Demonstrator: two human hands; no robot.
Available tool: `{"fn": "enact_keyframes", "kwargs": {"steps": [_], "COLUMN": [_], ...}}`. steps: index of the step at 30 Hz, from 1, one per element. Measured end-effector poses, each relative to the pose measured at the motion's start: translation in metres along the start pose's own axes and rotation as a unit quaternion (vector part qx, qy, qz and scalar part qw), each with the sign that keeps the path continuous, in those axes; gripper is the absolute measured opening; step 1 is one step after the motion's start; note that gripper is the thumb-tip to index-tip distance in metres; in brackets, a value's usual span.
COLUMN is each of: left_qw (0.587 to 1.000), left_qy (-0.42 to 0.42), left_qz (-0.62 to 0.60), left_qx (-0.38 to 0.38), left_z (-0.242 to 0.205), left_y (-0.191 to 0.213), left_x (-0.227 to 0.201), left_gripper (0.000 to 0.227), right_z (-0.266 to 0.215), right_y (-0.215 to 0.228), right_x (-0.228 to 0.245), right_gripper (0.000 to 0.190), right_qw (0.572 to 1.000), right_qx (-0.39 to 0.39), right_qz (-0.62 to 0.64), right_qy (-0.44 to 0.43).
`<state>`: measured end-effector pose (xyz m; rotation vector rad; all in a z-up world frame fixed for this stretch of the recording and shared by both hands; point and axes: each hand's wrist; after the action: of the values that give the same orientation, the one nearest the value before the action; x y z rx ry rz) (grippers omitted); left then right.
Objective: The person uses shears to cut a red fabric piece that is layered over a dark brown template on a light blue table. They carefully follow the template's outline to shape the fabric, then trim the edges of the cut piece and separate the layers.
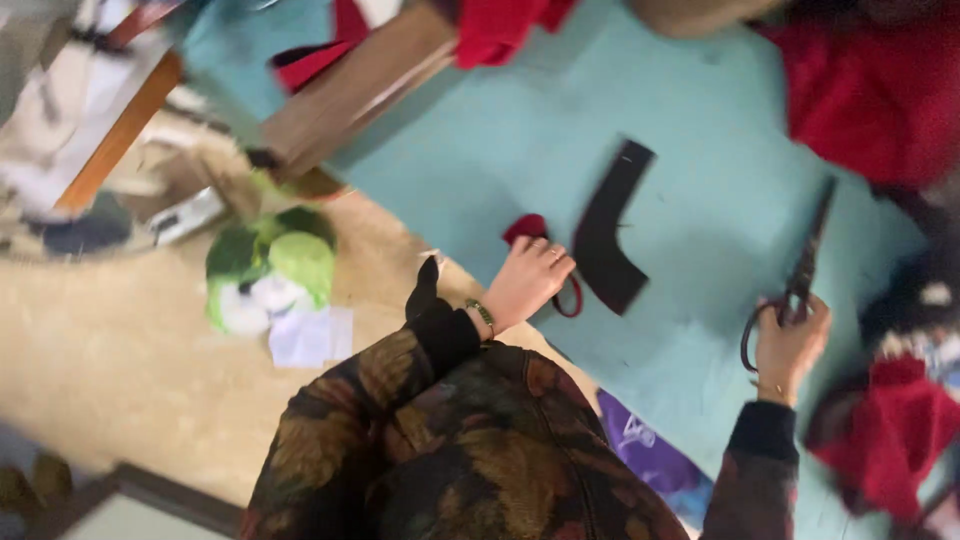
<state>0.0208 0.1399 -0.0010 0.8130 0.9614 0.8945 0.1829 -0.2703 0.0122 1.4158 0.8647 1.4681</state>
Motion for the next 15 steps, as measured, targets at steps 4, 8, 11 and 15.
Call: {"fn": "enact_keyframes", "kwargs": {"steps": [4,8,11,15], "left_qw": [0.975,0.926,0.64,0.324], "left_qy": [-0.035,0.218,0.547,0.54], "left_qz": [-0.188,-0.25,-0.408,-0.616], "left_qx": [-0.115,-0.178,-0.353,-0.473], "left_z": [-0.033,-0.106,-0.166,-0.259], "left_y": [0.027,0.046,0.052,0.013], "left_x": [0.033,0.092,0.153,0.268], "left_gripper": [0.011,0.018,0.021,0.011], "right_z": [-0.004,-0.011,-0.016,-0.04], "right_y": [0.007,0.005,0.001,0.008], "right_x": [0.024,0.043,0.049,0.087], "right_gripper": [0.055,0.053,0.056,0.06], "right_qw": [0.992,0.989,0.983,0.98], "right_qx": [-0.02,-0.012,-0.059,-0.13], "right_qz": [-0.028,-0.031,-0.061,-0.069], "right_qy": [0.123,0.143,0.161,0.137]}}
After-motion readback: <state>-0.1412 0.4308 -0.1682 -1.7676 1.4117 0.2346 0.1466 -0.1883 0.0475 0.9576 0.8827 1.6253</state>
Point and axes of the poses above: each hand's wrist, its own z-axis towards the middle knuckle, its own y-axis out of the back of the hand, x = y × z, and after that the axes turned 7 degrees about -y, right-handed
